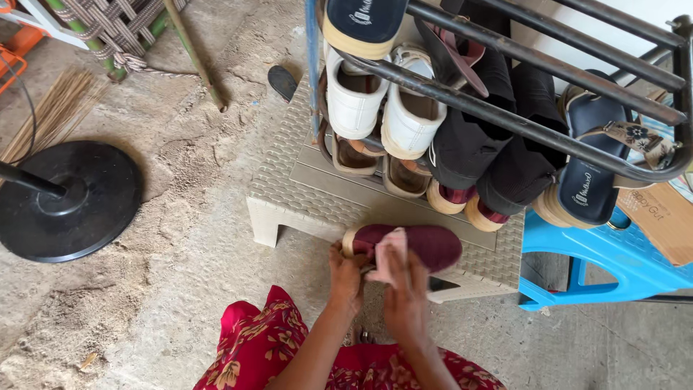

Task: The person wipes several pairs of shoes on a metal shoe rack using a pink cloth. They handle a white shoe, a dark blue sandal, and a maroon shoe, wiping the uppers and soles before returning them to the rack.

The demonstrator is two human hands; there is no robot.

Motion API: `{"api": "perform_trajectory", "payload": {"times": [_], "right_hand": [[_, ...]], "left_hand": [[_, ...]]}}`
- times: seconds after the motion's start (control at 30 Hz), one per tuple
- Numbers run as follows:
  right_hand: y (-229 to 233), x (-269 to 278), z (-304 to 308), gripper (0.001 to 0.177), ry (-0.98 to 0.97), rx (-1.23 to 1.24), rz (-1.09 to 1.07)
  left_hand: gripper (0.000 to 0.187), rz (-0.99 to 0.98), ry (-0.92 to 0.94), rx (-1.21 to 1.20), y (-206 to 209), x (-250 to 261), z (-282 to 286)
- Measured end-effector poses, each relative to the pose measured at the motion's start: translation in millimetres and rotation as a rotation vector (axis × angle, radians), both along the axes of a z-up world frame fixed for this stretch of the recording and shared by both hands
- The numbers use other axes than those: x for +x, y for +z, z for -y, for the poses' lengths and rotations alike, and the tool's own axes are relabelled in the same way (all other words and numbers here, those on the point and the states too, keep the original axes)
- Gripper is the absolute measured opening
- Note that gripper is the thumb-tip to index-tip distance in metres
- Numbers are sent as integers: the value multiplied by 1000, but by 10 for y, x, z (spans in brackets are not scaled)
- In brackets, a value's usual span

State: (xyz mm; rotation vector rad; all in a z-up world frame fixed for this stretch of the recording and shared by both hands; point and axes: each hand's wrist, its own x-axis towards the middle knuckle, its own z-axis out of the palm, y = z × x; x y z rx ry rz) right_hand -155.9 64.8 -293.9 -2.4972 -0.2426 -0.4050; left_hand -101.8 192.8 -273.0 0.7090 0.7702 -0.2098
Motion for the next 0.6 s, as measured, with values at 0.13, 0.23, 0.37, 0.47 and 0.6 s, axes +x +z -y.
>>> {"api": "perform_trajectory", "payload": {"times": [0.13, 0.23, 0.37, 0.47, 0.6], "right_hand": [[-201, 244, 384, 61, -70, -287, 163], [-122, 347, 867, 64, -411, -144, -123], [127, 319, 962, 56, -330, -298, 151], [106, 238, 473, 55, -99, -269, 222], [-138, 236, 194, 41, -128, -207, -148]], "left_hand": [[71, -5, -42, 60, -210, -59, 17], [85, 0, -100, 116, -76, -13, -22], [84, 53, -156, 108, 40, -46, -41], [81, 58, -189, 127, 47, -50, -38], [80, 70, -173, 143, 66, -51, -22]]}}
